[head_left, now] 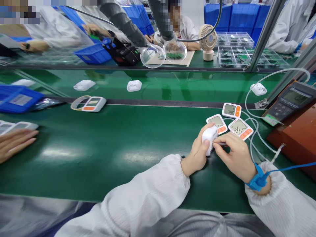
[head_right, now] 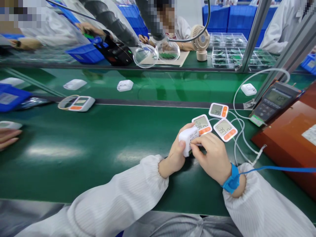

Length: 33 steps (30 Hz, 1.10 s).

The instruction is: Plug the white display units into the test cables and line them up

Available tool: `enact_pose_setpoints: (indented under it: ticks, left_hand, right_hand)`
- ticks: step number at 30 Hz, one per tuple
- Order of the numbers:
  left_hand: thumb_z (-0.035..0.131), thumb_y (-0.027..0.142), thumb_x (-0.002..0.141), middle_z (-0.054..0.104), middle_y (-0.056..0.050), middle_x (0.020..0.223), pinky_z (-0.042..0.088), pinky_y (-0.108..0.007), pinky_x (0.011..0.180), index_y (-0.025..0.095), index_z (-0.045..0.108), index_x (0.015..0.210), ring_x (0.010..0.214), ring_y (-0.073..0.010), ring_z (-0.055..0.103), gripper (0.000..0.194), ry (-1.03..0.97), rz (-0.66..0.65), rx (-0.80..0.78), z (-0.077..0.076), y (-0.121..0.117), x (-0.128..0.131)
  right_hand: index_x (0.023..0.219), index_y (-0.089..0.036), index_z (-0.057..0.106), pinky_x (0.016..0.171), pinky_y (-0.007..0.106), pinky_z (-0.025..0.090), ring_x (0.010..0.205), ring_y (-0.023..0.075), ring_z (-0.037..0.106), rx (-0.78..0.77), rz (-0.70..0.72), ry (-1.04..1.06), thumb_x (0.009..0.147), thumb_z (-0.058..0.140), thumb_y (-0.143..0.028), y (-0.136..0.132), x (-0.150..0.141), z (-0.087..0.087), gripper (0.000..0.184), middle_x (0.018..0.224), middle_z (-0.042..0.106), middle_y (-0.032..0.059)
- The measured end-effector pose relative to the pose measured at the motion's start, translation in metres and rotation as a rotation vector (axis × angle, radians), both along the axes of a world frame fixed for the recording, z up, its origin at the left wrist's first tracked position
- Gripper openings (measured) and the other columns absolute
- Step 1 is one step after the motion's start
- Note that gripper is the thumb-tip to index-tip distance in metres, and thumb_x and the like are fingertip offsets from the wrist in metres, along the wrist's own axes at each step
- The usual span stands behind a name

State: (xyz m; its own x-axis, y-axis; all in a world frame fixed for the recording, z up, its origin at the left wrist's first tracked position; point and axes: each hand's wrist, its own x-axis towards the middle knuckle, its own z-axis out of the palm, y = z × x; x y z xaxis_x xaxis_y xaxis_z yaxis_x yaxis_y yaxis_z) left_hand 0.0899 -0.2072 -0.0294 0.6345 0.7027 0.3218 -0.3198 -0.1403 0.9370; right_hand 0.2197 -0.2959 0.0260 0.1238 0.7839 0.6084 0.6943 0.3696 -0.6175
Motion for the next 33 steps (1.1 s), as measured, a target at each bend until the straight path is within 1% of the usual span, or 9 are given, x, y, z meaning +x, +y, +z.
enact_pose_setpoints:
  ticks: [3, 5, 9, 12, 14, 17, 20, 25, 33]
  left_hand:
    - [0.051, 0.057, 0.096, 0.055, -0.012, 0.145, 0.043, -0.045, 0.112, 0.023, 0.046, 0.149, 0.129, -0.0301, 0.055, 0.062, -0.08, -0.035, -0.145, 0.003, 0.001, 0.002]
    - [0.054, 0.055, 0.096, 0.057, -0.01, 0.141, 0.047, -0.041, 0.106, 0.027, 0.042, 0.151, 0.121, -0.0264, 0.059, 0.063, -0.092, -0.023, -0.217, 0.006, 0.003, 0.003]
    - [0.071, 0.055, 0.086, 0.06, -0.006, 0.12, 0.053, -0.033, 0.085, 0.033, 0.025, 0.157, 0.092, -0.0171, 0.064, 0.087, -0.059, -0.041, -0.258, 0.01, 0.006, 0.003]
    - [0.082, 0.056, 0.075, 0.06, -0.008, 0.12, 0.052, -0.031, 0.083, 0.031, 0.024, 0.155, 0.094, -0.0184, 0.064, 0.102, -0.03, -0.061, -0.273, 0.011, 0.007, 0.005]
    - [0.076, 0.06, 0.08, 0.062, -0.01, 0.121, 0.053, -0.031, 0.082, 0.026, 0.033, 0.151, 0.093, -0.0187, 0.064, 0.089, 0.023, -0.059, -0.288, 0.012, 0.01, 0.006]
    - [0.058, 0.06, 0.094, 0.066, -0.007, 0.109, 0.049, -0.026, 0.06, 0.027, 0.032, 0.153, 0.068, -0.0128, 0.061, 0.072, 0.095, -0.161, -0.351, 0.016, 0.014, 0.004]
    - [0.066, 0.046, 0.091, 0.067, -0.006, 0.112, 0.042, -0.022, 0.048, 0.035, 0.018, 0.159, 0.055, -0.0077, 0.056, 0.084, 0.087, -0.294, -0.388, 0.02, 0.016, 0.001]
    - [0.072, 0.036, 0.089, 0.068, -0.007, 0.115, 0.046, -0.02, 0.05, 0.038, 0.01, 0.161, 0.056, -0.0055, 0.055, 0.094, 0.029, -0.312, -0.384, 0.021, 0.015, 0.001]
    - [0.075, 0.033, 0.086, 0.068, -0.004, 0.102, 0.051, -0.019, 0.053, 0.036, 0.012, 0.16, 0.065, -0.0101, 0.063, 0.097, 0.058, -0.339, -0.433, 0.022, 0.018, 0.001]
  right_hand:
    - [0.098, -0.017, 0.064, 0.083, 0.036, 0.049, 0.093, 0.0211, 0.06, 0.066, -0.082, -0.08, 0.103, 0.054, -0.018, -0.001, 0.001, 0.001, 0.011, 0.098, 0.063, 0.0067]
    - [0.106, -0.017, 0.063, 0.089, 0.038, 0.049, 0.099, 0.0227, 0.059, 0.108, -0.127, -0.098, 0.103, 0.056, -0.019, -0.002, 0.001, -0.002, 0.008, 0.106, 0.062, 0.0084]
    - [0.138, -0.015, 0.048, 0.061, 0.025, 0.05, 0.068, 0.014, 0.058, -0.062, 0.01, -0.029, 0.107, 0.052, -0.029, -0.005, -0.002, -0.014, 0.034, 0.092, 0.061, 0.0043]
    - [0.155, -0.01, 0.029, 0.055, 0.025, 0.047, 0.063, 0.0149, 0.059, -0.168, 0.051, -0.038, 0.108, 0.045, -0.031, -0.005, -0.004, -0.023, 0.054, 0.085, 0.062, 0.0032]
    - [0.157, -0.008, 0.025, 0.055, 0.025, 0.047, 0.064, 0.0164, 0.061, -0.19, 0.038, -0.031, 0.108, 0.042, -0.03, -0.005, -0.005, -0.024, 0.057, 0.083, 0.062, 0.0034]
    - [0.159, -0.008, 0.024, 0.056, 0.026, 0.048, 0.063, 0.0172, 0.062, -0.198, -0.035, 0.061, 0.107, 0.038, -0.026, -0.005, -0.002, -0.022, 0.056, 0.081, 0.063, 0.0029]
    - [0.156, -0.011, 0.034, 0.061, 0.028, 0.052, 0.072, 0.0187, 0.066, -0.198, -0.116, 0.168, 0.107, 0.038, -0.026, -0.003, 0.002, -0.02, 0.052, 0.095, 0.067, 0.0067]
    - [0.152, -0.013, 0.042, 0.078, 0.032, 0.057, 0.099, 0.0233, 0.065, -0.189, -0.134, 0.196, 0.108, 0.041, -0.03, 0.001, 0.004, -0.018, 0.047, 0.127, 0.06, 0.0121]
    - [0.155, -0.013, 0.038, 0.061, 0.029, 0.055, 0.071, 0.0199, 0.064, -0.244, -0.096, 0.261, 0.107, 0.044, -0.029, 0.0, 0.005, -0.022, 0.051, 0.1, 0.066, 0.0087]
